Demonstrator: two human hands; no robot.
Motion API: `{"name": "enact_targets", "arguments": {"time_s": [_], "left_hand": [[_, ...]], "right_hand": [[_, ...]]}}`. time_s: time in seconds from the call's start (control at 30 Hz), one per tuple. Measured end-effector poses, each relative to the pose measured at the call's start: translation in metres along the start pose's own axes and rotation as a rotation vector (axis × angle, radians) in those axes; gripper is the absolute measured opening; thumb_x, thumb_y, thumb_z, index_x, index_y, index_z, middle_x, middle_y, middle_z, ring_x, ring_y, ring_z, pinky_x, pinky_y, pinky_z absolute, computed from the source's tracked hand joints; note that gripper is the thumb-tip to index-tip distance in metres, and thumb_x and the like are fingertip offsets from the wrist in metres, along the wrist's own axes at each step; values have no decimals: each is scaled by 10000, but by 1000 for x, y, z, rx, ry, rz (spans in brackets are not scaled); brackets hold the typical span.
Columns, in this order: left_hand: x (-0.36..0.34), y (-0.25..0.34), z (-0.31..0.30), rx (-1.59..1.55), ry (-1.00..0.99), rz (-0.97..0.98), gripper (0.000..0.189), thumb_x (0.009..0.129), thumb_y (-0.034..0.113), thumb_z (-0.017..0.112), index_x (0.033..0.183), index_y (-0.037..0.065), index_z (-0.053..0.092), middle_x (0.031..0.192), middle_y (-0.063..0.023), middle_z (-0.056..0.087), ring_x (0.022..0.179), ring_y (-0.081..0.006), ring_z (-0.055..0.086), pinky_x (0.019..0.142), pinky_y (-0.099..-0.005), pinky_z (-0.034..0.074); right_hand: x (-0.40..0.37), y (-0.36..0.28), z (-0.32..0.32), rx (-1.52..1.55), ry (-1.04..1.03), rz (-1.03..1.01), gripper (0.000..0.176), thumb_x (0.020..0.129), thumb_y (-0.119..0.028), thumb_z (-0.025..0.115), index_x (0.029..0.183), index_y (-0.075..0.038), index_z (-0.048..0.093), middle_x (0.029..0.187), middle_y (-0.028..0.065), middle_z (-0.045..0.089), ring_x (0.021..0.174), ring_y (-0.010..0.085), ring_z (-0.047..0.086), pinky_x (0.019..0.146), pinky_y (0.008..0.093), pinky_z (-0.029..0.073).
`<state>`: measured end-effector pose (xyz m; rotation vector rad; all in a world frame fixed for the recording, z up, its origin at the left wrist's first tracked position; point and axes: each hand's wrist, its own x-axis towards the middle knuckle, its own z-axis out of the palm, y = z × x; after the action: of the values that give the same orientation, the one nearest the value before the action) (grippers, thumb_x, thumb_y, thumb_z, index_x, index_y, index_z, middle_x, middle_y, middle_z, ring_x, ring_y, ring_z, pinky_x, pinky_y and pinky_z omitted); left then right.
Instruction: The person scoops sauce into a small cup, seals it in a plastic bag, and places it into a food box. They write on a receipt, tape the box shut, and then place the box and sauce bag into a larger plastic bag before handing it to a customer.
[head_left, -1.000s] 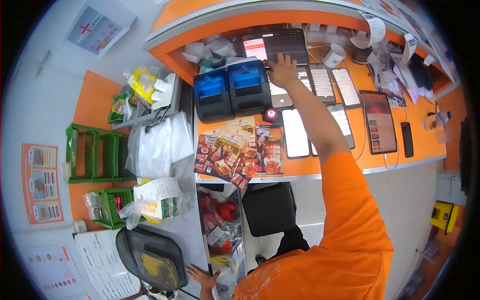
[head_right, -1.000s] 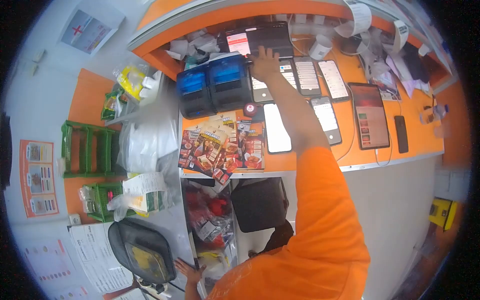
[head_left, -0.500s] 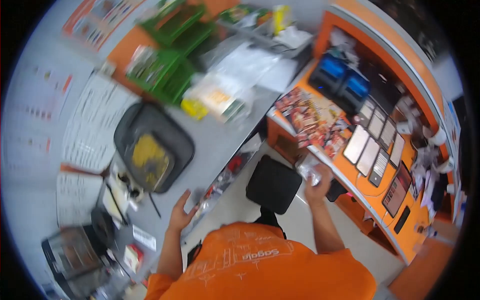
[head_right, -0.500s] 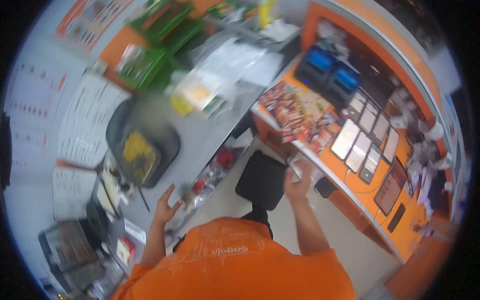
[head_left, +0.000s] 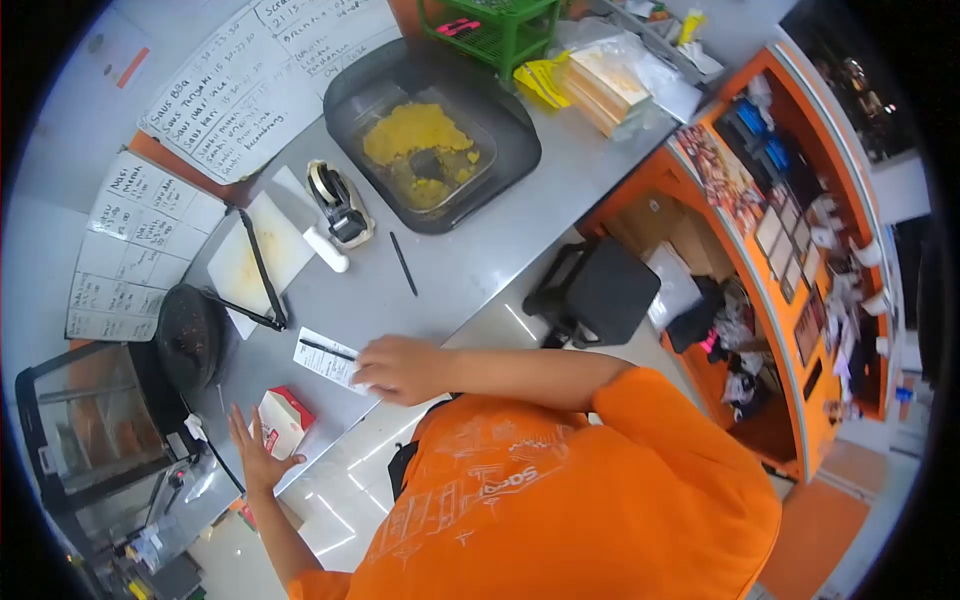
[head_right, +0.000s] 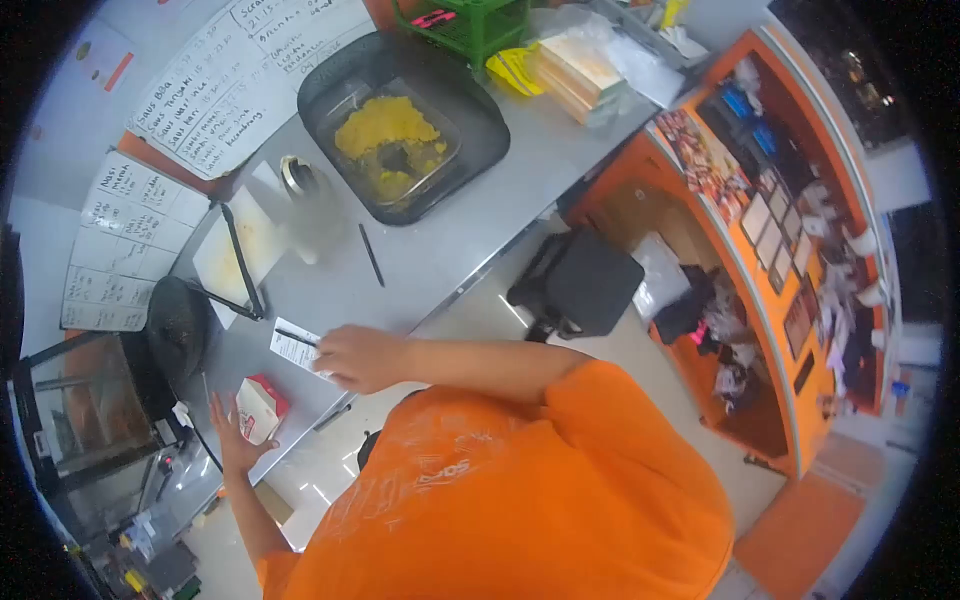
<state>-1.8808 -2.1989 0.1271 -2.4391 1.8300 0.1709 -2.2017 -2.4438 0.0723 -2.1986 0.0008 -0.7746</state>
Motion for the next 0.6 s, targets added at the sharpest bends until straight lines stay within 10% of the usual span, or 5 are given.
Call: {"name": "enact_targets", "arguments": {"time_s": [0.23,0.4,0.6], "left_hand": [[-14,-73,103,-260,105,159,1332,466,661,829,1546,109,279,1538,-337,212,1410,-527,209,1109,-619,232],[-17,-50,55,-138,-143,220,1368,488,608,853,1545,31,203,1508,-377,220,1355,-573,251,1109,-629,213],[-6,-38,35,-92,-84,198,1042,686,352,784,1543,81,257,1425,-327,399,1291,-509,405,1078,-545,364]], "right_hand": [[82,4,136,-249,-298,-50,532,788,-269,689,1253,-45,560,1235,191,500,1156,350,488,934,451,445],[66,14,129,-363,-465,53,644,781,-382,749,1306,-64,556,1359,201,460,1272,359,429,1011,470,411],[13,0,42,-150,-121,181,482,835,-226,707,1260,-58,557,1287,182,498,1196,356,480,994,460,413]]}}
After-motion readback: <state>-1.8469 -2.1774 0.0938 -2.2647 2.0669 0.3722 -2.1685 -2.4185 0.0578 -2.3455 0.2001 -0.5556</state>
